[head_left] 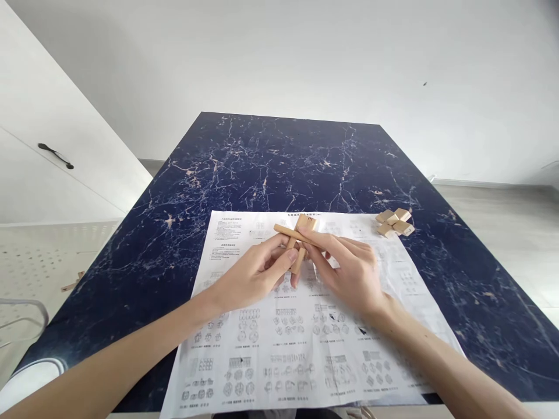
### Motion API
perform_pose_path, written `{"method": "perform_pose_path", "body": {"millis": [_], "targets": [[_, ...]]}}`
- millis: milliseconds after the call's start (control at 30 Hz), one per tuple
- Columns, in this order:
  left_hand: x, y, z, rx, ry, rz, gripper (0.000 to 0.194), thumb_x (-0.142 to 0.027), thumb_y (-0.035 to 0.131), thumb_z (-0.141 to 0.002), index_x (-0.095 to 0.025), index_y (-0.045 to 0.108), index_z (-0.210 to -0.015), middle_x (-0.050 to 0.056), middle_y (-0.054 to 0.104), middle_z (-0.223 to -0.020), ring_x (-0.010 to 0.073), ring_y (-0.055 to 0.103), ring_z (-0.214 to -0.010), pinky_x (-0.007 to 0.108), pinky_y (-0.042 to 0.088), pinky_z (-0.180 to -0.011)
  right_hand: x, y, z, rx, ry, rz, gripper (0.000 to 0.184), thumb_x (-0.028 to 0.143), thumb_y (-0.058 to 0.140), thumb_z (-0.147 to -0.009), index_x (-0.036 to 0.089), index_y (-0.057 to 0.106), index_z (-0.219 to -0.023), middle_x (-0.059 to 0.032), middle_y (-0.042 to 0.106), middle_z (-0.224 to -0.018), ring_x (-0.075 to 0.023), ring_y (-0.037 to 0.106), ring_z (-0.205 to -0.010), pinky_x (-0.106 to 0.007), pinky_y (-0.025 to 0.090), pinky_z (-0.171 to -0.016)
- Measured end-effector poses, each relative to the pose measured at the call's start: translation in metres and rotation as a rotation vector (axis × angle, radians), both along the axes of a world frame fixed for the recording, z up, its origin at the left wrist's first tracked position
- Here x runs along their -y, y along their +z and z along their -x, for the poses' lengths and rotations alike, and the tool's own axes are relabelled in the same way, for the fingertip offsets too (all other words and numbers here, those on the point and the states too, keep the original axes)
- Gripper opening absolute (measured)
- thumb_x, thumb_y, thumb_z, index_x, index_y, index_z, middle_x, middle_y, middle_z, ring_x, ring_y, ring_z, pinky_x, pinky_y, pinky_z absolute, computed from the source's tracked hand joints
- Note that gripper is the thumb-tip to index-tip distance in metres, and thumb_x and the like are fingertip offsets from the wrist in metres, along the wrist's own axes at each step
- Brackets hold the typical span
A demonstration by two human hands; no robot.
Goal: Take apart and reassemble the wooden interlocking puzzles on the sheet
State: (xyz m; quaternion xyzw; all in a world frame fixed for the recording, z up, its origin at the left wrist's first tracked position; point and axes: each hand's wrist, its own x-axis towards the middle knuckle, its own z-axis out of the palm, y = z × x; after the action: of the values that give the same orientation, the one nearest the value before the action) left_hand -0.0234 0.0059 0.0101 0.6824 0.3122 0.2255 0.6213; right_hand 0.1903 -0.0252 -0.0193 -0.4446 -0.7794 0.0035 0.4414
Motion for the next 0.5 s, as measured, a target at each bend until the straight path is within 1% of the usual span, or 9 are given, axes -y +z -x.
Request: {"method": "perform_pose_path", "body": {"millis": [100, 267, 433, 500], "targets": [[-0.0004, 0.0009, -0.0003, 0.001, -0.007, 0.004, 0.035, -0.051, 0.044, -0.115, -0.019, 0.058, -0.115, 0.001, 0.069, -0.084, 0.0102, 0.046, -0.056, 0.027, 0.038, -0.052, -0.0010, 0.0002, -0.0004, 0.000, -0.002, -0.007, 0.031, 0.013, 0.063, -0.108, 0.026, 0.072, -0.134, -0.0005, 0.085, -0.095, -0.0157, 0.075, -0.067, -0.031, 0.055, -0.060], [0.0008, 0.0016, -0.0023, 0.017, 0.020, -0.012, 0.034, -0.049, 0.044, -0.114, -0.019, 0.059, -0.112, 0.002, 0.069, -0.083, 0.0102, 0.047, -0.056, 0.026, 0.039, -0.052, -0.0013, 0.0017, 0.0004, 0.024, -0.039, 0.014, 0.027, 0.015, 0.060, -0.108, 0.025, 0.074, -0.129, -0.0009, 0.084, -0.088, -0.0160, 0.070, -0.061, -0.033, 0.053, -0.058], [0.0014, 0.0005, -0.0033, 0.046, 0.027, 0.013, 0.032, -0.048, 0.045, -0.114, -0.019, 0.056, -0.107, 0.002, 0.069, -0.083, 0.0089, 0.043, -0.053, 0.025, 0.036, -0.049, -0.0027, 0.0023, 0.0016, 0.012, -0.042, 0.047, 0.032, 0.016, 0.056, -0.110, 0.028, 0.073, -0.133, -0.0010, 0.085, -0.091, -0.0180, 0.075, -0.069, -0.034, 0.056, -0.064], [0.0011, 0.0002, -0.0024, 0.047, 0.018, 0.015, 0.032, -0.048, 0.045, -0.114, -0.019, 0.056, -0.109, 0.002, 0.068, -0.083, 0.0089, 0.043, -0.053, 0.025, 0.035, -0.049, -0.0032, 0.0021, 0.0012, 0.008, -0.033, 0.045, 0.032, 0.016, 0.055, -0.110, 0.028, 0.074, -0.133, -0.0012, 0.085, -0.091, -0.0181, 0.074, -0.069, -0.034, 0.056, -0.063]]}}
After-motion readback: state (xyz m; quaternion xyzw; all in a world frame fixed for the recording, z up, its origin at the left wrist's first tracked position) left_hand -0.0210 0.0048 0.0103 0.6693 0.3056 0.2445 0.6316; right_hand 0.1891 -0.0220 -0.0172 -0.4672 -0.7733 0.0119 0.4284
